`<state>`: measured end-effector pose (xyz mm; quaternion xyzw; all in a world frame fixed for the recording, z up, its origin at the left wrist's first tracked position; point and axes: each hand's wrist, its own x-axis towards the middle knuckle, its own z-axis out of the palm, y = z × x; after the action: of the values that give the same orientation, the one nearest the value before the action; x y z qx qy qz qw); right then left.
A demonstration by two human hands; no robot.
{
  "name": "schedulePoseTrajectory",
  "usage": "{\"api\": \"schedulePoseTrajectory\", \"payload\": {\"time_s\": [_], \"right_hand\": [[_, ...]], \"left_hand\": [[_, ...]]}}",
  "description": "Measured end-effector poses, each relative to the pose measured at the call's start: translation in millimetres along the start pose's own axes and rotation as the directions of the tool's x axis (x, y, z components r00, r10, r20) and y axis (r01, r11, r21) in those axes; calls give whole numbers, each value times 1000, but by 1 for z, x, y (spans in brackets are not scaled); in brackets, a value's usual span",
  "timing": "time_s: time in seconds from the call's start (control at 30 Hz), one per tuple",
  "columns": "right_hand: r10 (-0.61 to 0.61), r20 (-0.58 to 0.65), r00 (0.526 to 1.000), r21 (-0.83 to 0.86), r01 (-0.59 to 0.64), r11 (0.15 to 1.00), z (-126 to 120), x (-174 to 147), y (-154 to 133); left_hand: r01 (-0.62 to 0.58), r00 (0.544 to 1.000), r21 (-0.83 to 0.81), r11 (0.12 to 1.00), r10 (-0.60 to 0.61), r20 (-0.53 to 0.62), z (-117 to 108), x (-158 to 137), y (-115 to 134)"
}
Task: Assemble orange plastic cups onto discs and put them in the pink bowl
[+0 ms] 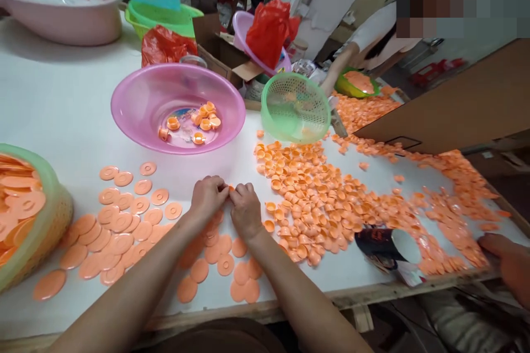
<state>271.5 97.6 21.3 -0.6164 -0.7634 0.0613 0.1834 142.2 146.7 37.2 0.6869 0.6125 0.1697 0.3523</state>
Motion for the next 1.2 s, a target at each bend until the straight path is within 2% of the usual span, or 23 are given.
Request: {"api": "schedulePoseTrajectory", "payload": {"time_s": [0.07, 0.13, 0.2, 0.23, 0.3, 0.4, 0.53, 0.7, 0.8, 0.93, 1.03, 1.13, 1.2], "right_hand": [[1, 8, 1000, 116, -2, 993, -6, 1, 3], [50, 32, 998, 342, -58, 938, -15, 2, 11], [211, 47, 976, 562, -200, 802, -23, 2, 21], [313, 58, 948, 632, -277, 723, -26, 1, 25], [468, 110, 877, 689, -406, 601, -29, 1, 29], [504, 280, 817, 640, -550, 537, -27, 6, 25], [481, 429, 765, 526, -644, 556, -21, 26, 16], [381, 510, 771, 475, -622, 623, -21, 44, 23], [346, 541, 767, 461, -614, 641, -20, 47, 27], [379, 520, 766, 442, -621, 648, -15, 45, 23], [391, 510, 766, 460, -627, 629, -20, 41, 17], [357, 484, 799, 482, -583, 654, -38, 33, 21], [356, 392, 848, 465, -516, 719, -53, 22, 31]], "left_hand": [[36, 999, 19, 999, -37, 31, -5, 1, 4], [49, 998, 24, 999, -50, 43, -11, 3, 7], [64, 997, 19, 998, -64, 36, -15, 3, 7], [72, 997, 12, 997, -72, 30, -15, 2, 7], [91, 996, 6, 996, -91, 18, -13, -1, 6], [126, 992, 29, 992, -126, 2, -5, -4, 9], [148, 987, 45, 988, -151, 53, 1, 6, 17], [187, 964, -5, 982, -182, 195, 2, 23, 20], [190, 960, -45, 981, -175, 220, 5, 22, 15], [153, 974, -89, 984, -135, 182, 11, 15, 9], [79, 993, -83, 993, -71, 99, 13, 5, 10], [-15, 1000, -78, 997, 15, 1, 6, -7, 19], [-71, 996, -96, 993, 66, -59, -11, -13, 27]]}}
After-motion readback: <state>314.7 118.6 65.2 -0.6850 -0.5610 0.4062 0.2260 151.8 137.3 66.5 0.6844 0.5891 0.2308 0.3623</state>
